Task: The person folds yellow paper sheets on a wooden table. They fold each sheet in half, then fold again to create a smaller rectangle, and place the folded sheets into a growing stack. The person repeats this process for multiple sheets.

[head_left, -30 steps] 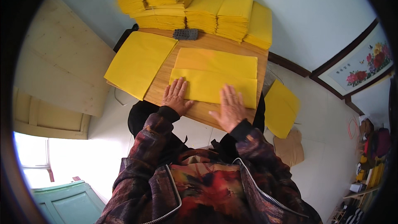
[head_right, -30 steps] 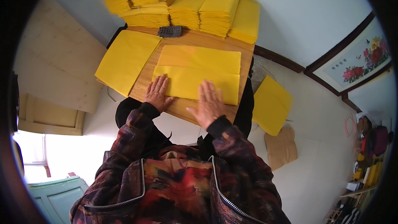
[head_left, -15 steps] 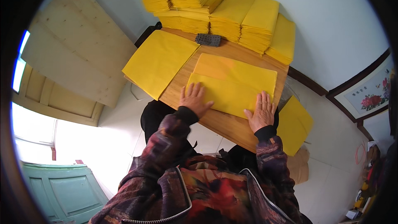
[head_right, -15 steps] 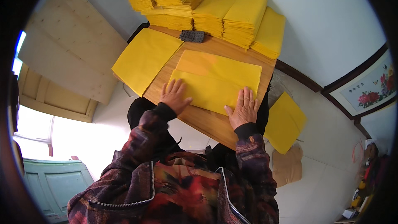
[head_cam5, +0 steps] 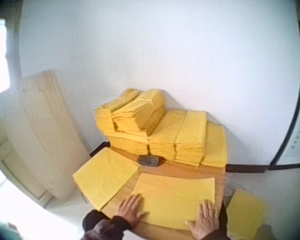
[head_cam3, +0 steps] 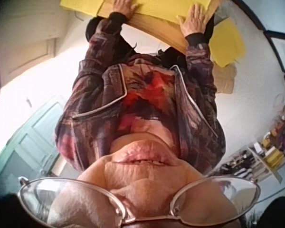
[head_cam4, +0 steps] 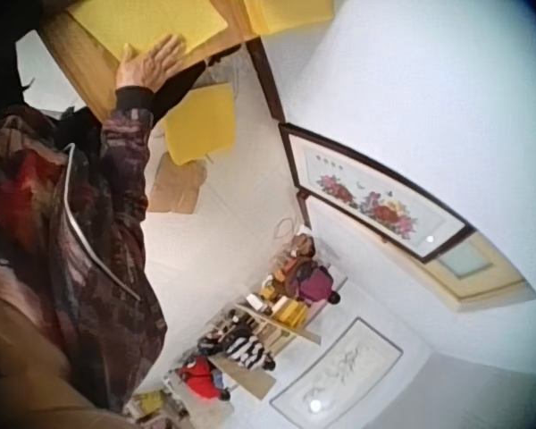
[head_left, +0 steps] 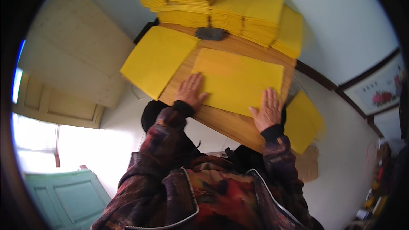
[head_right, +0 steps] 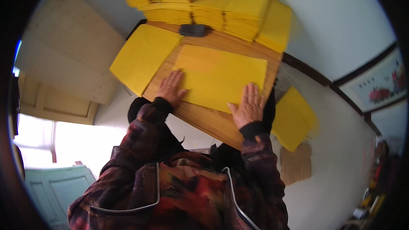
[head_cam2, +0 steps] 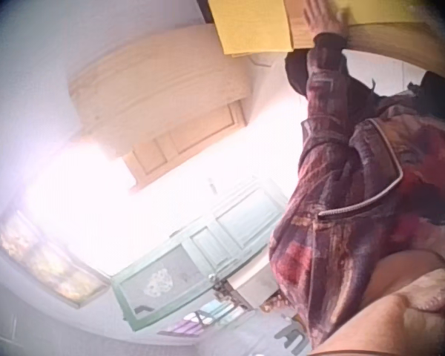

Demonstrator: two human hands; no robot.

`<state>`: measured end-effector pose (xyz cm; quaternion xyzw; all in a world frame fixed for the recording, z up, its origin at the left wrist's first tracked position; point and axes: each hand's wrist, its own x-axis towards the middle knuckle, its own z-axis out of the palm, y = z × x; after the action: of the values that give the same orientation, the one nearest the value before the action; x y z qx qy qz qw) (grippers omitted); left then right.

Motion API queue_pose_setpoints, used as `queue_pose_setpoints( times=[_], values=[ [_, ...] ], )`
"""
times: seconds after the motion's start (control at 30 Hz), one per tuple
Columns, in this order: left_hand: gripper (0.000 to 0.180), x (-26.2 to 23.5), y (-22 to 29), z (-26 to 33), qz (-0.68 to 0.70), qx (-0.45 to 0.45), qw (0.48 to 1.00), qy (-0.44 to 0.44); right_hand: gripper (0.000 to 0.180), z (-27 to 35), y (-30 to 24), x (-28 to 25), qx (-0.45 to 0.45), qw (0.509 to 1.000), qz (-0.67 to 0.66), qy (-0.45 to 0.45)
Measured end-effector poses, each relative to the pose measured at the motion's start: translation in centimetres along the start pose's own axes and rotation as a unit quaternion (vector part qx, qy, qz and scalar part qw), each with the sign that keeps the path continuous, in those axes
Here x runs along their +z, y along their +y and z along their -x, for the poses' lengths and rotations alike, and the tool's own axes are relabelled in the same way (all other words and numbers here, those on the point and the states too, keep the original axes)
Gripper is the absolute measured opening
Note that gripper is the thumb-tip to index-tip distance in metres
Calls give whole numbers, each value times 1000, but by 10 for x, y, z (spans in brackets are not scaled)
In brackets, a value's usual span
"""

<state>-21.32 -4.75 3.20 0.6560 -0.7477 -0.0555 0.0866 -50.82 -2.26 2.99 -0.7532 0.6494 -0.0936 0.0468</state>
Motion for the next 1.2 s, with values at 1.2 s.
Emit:
queue_pose_setpoints(
  times=[1.2],
  values=[
    [69,6,-11,-1,-18,10,1000,-8,85,27,-76,9,-131,986,-93,-36]
  ],
)
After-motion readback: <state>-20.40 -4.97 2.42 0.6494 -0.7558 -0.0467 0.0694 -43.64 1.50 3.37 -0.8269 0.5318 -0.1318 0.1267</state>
